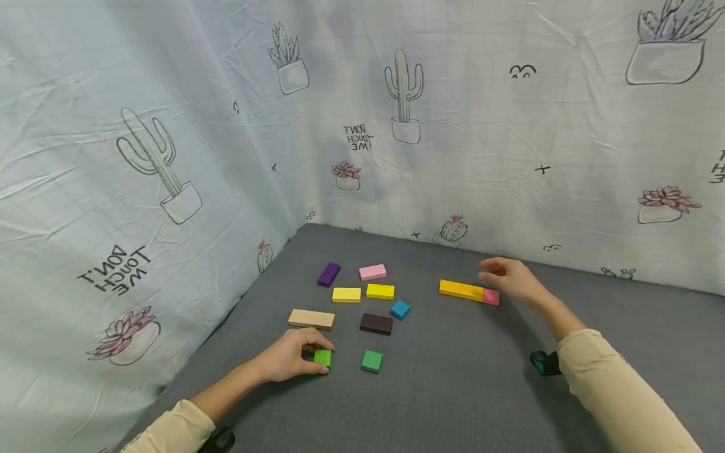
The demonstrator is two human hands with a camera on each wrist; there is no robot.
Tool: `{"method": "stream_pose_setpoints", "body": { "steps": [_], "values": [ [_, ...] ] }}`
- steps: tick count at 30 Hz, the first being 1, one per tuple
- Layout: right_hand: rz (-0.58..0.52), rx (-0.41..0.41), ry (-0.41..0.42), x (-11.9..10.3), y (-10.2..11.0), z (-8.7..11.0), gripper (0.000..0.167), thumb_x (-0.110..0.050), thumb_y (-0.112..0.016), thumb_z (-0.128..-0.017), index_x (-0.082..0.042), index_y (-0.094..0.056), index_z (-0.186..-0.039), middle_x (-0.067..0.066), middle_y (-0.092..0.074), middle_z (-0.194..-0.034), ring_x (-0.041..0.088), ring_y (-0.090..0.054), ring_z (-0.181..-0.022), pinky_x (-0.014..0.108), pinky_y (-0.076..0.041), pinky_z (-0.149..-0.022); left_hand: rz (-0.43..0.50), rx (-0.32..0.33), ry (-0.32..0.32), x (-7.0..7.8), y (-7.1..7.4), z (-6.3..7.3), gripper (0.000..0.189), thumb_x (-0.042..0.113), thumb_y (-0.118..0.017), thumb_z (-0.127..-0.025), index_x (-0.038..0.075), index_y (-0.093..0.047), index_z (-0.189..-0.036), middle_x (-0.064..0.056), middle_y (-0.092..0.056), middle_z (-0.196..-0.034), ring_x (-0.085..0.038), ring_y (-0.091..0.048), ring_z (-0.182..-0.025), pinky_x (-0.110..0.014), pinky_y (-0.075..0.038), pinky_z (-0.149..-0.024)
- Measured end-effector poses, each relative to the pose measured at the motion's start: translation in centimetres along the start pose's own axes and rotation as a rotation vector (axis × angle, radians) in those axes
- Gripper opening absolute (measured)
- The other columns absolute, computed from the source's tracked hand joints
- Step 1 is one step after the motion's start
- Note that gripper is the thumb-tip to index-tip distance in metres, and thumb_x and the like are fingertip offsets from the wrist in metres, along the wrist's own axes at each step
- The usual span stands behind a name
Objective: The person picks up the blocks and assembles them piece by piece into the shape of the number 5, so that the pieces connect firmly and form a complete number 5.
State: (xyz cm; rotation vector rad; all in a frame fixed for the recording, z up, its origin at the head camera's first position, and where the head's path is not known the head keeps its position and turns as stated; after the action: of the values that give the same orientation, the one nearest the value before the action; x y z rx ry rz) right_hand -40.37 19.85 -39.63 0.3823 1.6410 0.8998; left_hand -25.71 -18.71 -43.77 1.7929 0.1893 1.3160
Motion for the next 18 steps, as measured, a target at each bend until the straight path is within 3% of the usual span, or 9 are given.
{"method": "stream_pose_setpoints", "body": {
  "steps": [4,10,18],
  "values": [
    [-0.149,-0.045,-0.007,-1.2,-0.8,-0.7,0.056,-0.036,-0.053,-0.099,0.004,-0.045,-0.137,0.026,-0.048,-0.133,0.042,-0.048,-0.118,0.053,-0.040,-0.097,-0.002,0.008,-0.024,0.2,0.1,0.1,0.035,0.023,-0.078,-0.081,0.007,-0.068,-0.110,0.001,-0.064,-0.106,-0.012,-0.060,-0.094,-0.028,-0.052,-0.081],
    [-0.405,-0.116,0.015,-3.5,-2.8,-2.0,0.053,-0.028,-0.052,-0.101,0.008,-0.041,-0.138,0.029,-0.039,-0.140,0.046,-0.041,-0.124,0.052,-0.035,-0.102,0.000,0.006,-0.020,0.1,0.0,0.1,0.035,0.023,-0.078,-0.082,0.008,-0.068,-0.111,0.001,-0.063,-0.106,-0.012,-0.060,-0.094,-0.028,-0.052,-0.082],
    [-0.505,-0.198,0.022,-6.0,-6.3,-2.9,0.052,-0.024,-0.054,-0.100,0.008,-0.040,-0.138,0.026,-0.039,-0.140,0.041,-0.041,-0.127,0.046,-0.036,-0.103,0.007,0.005,0.006,-0.1,0.0,0.1,0.034,0.022,-0.078,-0.081,0.009,-0.068,-0.110,0.002,-0.063,-0.106,-0.012,-0.059,-0.094,-0.028,-0.051,-0.083]
  ]
}}
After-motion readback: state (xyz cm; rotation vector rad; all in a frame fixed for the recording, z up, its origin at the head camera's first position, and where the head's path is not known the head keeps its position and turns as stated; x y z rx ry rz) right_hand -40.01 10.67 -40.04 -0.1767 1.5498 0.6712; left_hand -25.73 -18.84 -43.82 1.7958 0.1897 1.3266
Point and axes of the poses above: each hand's wrist, its own z-axis away from the middle knuckle, its own y-axis out of the back of the hand, x = y × z, the point moved 8 cm from there along -z, towards the middle knuckle
